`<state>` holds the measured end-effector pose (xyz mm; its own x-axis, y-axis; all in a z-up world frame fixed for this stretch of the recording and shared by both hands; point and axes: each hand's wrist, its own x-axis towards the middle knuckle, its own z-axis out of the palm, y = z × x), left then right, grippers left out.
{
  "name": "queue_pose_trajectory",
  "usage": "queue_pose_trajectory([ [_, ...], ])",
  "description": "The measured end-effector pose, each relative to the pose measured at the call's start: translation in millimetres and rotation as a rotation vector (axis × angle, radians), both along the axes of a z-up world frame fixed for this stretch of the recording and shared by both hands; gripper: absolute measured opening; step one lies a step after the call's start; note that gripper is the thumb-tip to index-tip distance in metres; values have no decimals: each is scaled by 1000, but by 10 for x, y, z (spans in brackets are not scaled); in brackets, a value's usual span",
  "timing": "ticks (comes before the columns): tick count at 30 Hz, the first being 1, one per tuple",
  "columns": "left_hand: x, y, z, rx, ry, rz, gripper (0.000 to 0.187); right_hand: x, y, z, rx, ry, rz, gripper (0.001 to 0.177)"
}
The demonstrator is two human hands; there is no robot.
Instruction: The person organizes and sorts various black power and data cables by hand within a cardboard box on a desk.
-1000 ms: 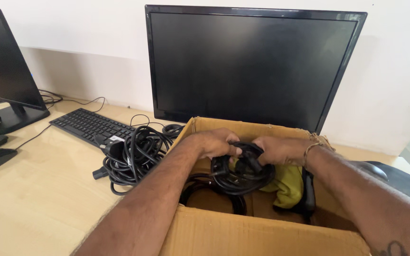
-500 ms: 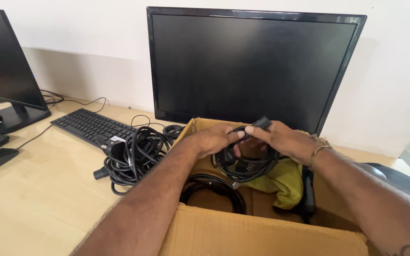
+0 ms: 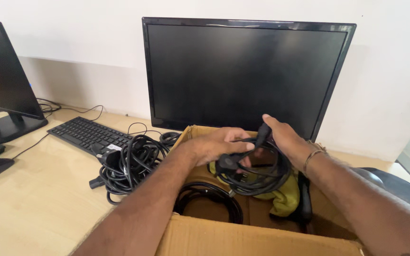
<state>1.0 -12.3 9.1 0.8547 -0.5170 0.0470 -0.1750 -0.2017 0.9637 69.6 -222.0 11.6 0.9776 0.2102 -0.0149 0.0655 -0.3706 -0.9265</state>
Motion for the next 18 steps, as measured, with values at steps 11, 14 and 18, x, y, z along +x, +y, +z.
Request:
queue_pose_trajectory([
  [11, -138, -45, 33, 371, -101, 151, 31, -135, 78, 33, -564, -202, -60, 88],
  [14, -104, -4, -3, 337, -94, 149, 27, -335, 90, 134, -644, -264, -43, 95],
  [18, -74, 0, 1, 358, -74, 260, 24, -428, 134, 151, -722, -397, -68, 83],
])
